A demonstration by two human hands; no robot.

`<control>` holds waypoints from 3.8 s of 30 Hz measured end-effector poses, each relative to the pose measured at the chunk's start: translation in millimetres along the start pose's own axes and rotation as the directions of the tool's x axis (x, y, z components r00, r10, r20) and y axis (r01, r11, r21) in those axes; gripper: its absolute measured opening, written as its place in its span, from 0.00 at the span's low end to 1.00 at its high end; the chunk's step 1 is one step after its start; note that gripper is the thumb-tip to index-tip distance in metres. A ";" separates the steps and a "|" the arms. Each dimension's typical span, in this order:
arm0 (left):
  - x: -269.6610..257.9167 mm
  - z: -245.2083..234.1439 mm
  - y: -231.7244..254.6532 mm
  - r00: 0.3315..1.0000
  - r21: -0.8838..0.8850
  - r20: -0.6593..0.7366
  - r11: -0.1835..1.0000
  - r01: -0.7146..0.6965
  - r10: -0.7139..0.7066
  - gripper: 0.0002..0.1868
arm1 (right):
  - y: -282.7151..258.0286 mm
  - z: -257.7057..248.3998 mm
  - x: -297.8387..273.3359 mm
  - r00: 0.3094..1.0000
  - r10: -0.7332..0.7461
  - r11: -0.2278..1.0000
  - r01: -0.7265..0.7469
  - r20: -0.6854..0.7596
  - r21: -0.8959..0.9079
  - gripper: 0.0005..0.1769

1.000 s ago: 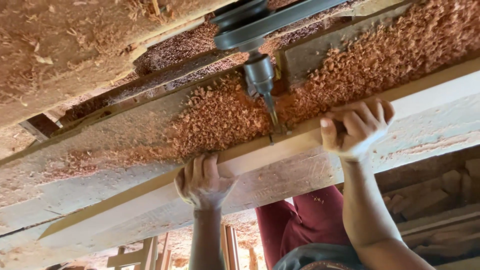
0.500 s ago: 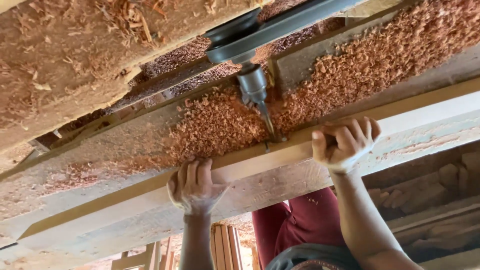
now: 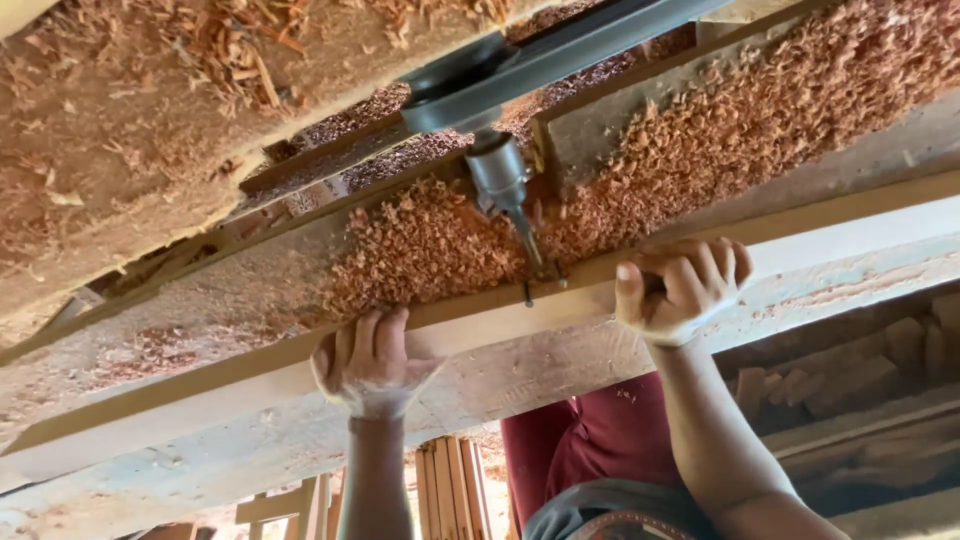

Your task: Using a drill press to create holes in a wooden plank.

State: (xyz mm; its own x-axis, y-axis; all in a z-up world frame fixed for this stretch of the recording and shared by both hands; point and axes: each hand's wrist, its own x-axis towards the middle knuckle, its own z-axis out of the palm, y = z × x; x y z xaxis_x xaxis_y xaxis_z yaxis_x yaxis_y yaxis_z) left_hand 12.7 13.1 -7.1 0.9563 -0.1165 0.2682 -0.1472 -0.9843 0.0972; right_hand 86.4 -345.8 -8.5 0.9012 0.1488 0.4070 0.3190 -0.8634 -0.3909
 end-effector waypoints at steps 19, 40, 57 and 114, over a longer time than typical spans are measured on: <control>-20.9 -62.0 89.2 0.898 0.116 0.104 0.902 0.415 -0.427 0.34 | -27.5 9.5 98.7 0.946 -0.298 0.947 0.277 0.126 0.161 0.21; 1.9 -41.0 48.5 0.965 0.021 -0.001 0.965 0.263 -0.263 0.16 | 1.5 -3.4 48.0 0.946 -0.258 0.966 0.247 0.197 0.079 0.18; 35.2 -24.4 6.6 0.998 -0.039 -0.054 0.998 0.041 -0.043 0.09 | 6.8 -26.2 -14.6 0.965 -0.116 0.982 0.147 0.234 -0.122 0.22; -31.0 -21.7 1.0 0.996 0.012 0.002 0.996 0.091 -0.091 0.06 | -38.0 -0.5 18.7 0.993 -0.114 0.992 0.113 0.016 0.059 0.21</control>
State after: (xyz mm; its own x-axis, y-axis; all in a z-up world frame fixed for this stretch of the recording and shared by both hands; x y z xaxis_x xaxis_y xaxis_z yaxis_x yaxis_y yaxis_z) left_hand -22.5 18.7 5.5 0.9662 -0.0264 0.2564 -0.0563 -0.9923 0.1100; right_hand 90.9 -310.4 14.3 0.8638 0.2538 0.4353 0.4351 -0.8113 -0.3904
